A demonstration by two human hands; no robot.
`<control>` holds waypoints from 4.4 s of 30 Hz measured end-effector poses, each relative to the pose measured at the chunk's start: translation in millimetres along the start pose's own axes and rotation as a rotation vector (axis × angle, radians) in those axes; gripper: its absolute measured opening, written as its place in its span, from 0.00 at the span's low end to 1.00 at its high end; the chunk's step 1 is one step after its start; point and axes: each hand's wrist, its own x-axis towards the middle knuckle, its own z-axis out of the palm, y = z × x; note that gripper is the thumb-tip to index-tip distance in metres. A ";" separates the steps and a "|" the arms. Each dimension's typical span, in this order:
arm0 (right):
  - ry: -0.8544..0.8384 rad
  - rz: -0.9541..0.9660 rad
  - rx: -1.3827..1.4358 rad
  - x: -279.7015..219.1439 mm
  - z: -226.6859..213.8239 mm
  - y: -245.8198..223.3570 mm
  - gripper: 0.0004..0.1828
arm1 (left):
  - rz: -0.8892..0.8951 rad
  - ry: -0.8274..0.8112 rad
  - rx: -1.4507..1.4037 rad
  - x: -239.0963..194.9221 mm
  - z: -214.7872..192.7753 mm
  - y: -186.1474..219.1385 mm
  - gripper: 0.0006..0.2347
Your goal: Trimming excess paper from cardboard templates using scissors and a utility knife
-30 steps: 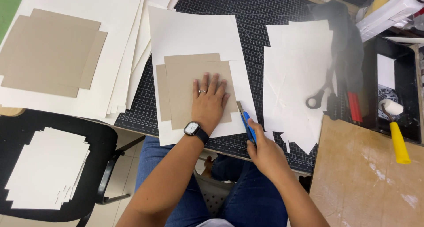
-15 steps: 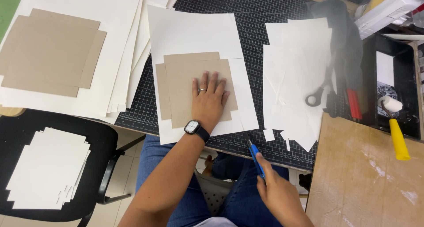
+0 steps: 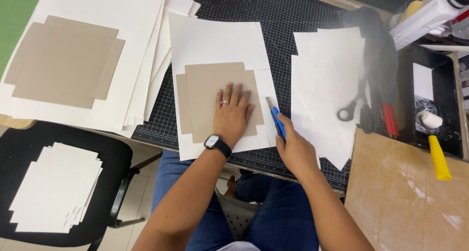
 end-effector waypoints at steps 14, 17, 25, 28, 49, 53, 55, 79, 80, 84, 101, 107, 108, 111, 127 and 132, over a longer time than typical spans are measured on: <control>0.078 0.003 0.045 13.2 -10.8 -3.0 0.30 | 0.020 0.074 0.015 3.1 4.7 -1.4 0.18; 0.091 -0.082 0.029 48.1 1.9 -17.1 0.30 | 0.018 0.059 0.020 0.8 -1.9 -0.1 0.18; 0.056 -0.056 -0.071 99.9 24.8 -7.1 0.30 | -0.011 0.004 -0.006 0.8 -2.4 1.1 0.19; 0.039 -0.052 -0.065 97.7 21.2 -10.6 0.29 | -0.007 0.005 -0.011 1.5 -0.2 1.1 0.19; -0.141 -0.063 -0.111 24.7 -1.2 -14.1 0.30 | 0.001 0.009 0.003 1.2 -3.6 5.8 0.18; -0.184 -0.045 -0.089 -1.9 2.9 -2.3 0.30 | -0.006 0.012 0.007 1.2 -5.2 5.4 0.18; -0.173 -0.036 -0.071 0.0 4.1 3.6 0.30 | 0.000 0.022 0.004 3.6 -3.8 3.7 0.18; -0.074 0.126 0.046 -51.7 45.3 23.2 0.35 | 0.107 0.266 -0.011 0.2 6.3 0.6 0.17; -0.042 0.045 0.048 -52.4 55.9 30.0 0.36 | 0.106 0.271 0.001 -1.2 6.8 -0.3 0.17; -0.033 0.045 0.039 -55.2 57.5 26.5 0.37 | 0.104 0.281 -0.013 -0.4 7.4 -1.0 0.16; -0.035 0.007 -0.008 -53.0 74.0 21.4 0.35 | 0.108 0.307 -0.034 -1.0 9.3 -1.2 0.15; -0.216 0.038 -0.130 -44.2 40.9 8.5 0.36 | 0.099 0.330 -0.008 -0.9 12.0 -0.4 0.14; -0.215 0.041 -0.128 -48.3 41.1 9.9 0.36 | 0.103 0.329 -0.009 -3.1 9.5 0.6 0.14; -0.231 0.021 -0.177 -54.4 39.5 13.2 0.37 | 0.101 0.324 -0.009 3.0 3.2 0.8 0.15; -0.365 0.247 -0.131 -102.3 -5.2 10.7 0.36 | 0.011 0.422 -0.379 -23.2 -25.6 -2.7 0.09; -0.295 0.386 0.191 -91.9 -10.7 0.4 0.38 | -0.203 0.405 -0.686 -103.3 -86.4 -0.1 0.10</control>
